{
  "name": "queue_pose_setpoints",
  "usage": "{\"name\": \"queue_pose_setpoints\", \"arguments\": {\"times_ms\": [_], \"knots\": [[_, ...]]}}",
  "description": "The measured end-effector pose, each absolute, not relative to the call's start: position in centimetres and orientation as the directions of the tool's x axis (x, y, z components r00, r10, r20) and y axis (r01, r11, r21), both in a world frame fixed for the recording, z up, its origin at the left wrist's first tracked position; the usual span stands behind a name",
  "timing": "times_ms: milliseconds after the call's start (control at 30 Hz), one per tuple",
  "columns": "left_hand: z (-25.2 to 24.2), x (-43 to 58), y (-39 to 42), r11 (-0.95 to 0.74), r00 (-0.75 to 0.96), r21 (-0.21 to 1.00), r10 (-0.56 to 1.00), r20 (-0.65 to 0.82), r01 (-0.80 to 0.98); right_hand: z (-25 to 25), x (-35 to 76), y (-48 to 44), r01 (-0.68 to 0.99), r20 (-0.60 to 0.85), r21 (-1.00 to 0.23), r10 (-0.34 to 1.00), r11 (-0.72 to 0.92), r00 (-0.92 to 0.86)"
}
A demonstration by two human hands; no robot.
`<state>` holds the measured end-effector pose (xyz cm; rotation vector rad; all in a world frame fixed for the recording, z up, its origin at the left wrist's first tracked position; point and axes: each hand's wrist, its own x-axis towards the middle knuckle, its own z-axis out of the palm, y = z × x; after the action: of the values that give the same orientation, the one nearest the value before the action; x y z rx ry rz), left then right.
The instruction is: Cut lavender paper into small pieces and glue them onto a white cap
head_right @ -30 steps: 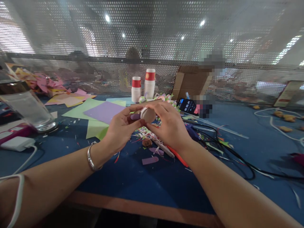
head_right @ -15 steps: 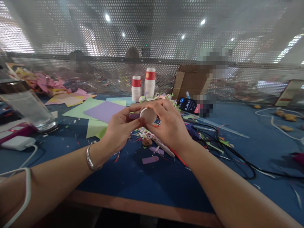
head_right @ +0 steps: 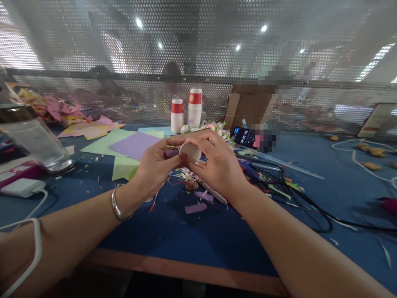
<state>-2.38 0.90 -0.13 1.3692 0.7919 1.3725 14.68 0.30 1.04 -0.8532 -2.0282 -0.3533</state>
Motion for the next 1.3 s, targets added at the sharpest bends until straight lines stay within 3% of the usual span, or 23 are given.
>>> {"name": "queue_pose_setpoints", "arguments": {"times_ms": [300,533,833,1167,1300], "knots": [[0.2,-2.8,1.3,-0.06,0.243,0.946,0.959,0.143,-0.319,0.9,14.1,-0.5,0.662,0.768,-0.031,0.441,0.749,-0.464],[0.3,-3.5,2.2,-0.219,0.248,0.928,0.922,0.298,-0.303,1.3,14.5,-0.5,0.623,0.832,-0.091,0.404,0.777,-0.382],[0.1,-3.2,2.3,-0.382,0.222,0.898,0.877,0.427,-0.217,1.4,14.3,-0.7,0.672,0.871,-0.037,0.353,0.74,-0.341],[0.1,-3.2,2.1,-0.327,0.284,0.905,0.872,0.4,-0.271,1.4,14.5,-0.9,0.695,0.858,0.01,0.351,0.719,-0.375],[0.2,-3.2,2.2,-0.308,0.284,0.926,0.888,0.362,-0.218,1.4,14.4,-0.9,0.685,0.842,0.002,0.368,0.729,-0.394]]}}
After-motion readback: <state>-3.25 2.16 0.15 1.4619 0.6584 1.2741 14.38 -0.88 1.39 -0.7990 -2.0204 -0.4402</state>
